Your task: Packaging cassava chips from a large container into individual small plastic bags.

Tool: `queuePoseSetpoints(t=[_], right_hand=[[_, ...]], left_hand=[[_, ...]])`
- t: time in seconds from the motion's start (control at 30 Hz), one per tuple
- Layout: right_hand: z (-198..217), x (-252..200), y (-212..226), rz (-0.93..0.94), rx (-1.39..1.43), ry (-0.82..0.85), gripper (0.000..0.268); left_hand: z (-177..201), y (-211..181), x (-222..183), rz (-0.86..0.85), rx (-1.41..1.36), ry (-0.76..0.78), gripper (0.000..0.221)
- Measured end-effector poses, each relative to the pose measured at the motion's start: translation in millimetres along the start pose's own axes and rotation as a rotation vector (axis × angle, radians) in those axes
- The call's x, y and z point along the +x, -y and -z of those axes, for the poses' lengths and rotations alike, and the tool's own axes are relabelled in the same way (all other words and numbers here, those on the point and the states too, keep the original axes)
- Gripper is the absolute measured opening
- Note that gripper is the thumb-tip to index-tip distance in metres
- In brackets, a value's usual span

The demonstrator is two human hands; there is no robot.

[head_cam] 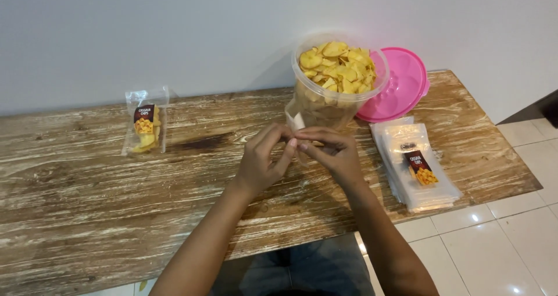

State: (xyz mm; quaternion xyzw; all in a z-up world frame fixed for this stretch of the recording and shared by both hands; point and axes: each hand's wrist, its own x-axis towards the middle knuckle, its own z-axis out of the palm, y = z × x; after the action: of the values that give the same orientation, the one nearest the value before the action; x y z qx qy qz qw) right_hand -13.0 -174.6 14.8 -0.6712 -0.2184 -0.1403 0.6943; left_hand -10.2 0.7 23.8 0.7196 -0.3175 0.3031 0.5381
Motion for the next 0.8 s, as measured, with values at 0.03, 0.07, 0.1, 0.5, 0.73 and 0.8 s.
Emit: queuePoseSetpoints(t=[0.03, 0.07, 0.1, 0.5, 0.73, 0.8], right_hand=[[-5, -2, 0, 0.000, 0.001, 0.000, 0.024], [-9, -4, 0, 0.089, -0.161, -0.016, 0.027], [-13, -6, 0, 0.178, -0.324, -0.031, 0.030], [-38, -10, 12, 0.604, -0.689, -0.248, 0.023], [-27, -9, -5, 0.627, -0.687, -0.288, 0.015], [-13, -8, -11, 0.645, -0.810, -0.279, 0.010]], left_hand=[[-5, 5, -4, 0.000, 0.000, 0.001, 0.013], [-10, 10, -8, -0.008, 0.066, -0.015, 0.009], [-15, 15, -12, -0.016, 0.131, -0.031, 0.007], [-21, -17, -13, 0.257, 0.191, -0.008, 0.019], [-24, -12, -18, 0.319, 0.203, 0.054, 0.031], [-25, -4, -25, 0.266, 0.288, 0.039, 0.028]])
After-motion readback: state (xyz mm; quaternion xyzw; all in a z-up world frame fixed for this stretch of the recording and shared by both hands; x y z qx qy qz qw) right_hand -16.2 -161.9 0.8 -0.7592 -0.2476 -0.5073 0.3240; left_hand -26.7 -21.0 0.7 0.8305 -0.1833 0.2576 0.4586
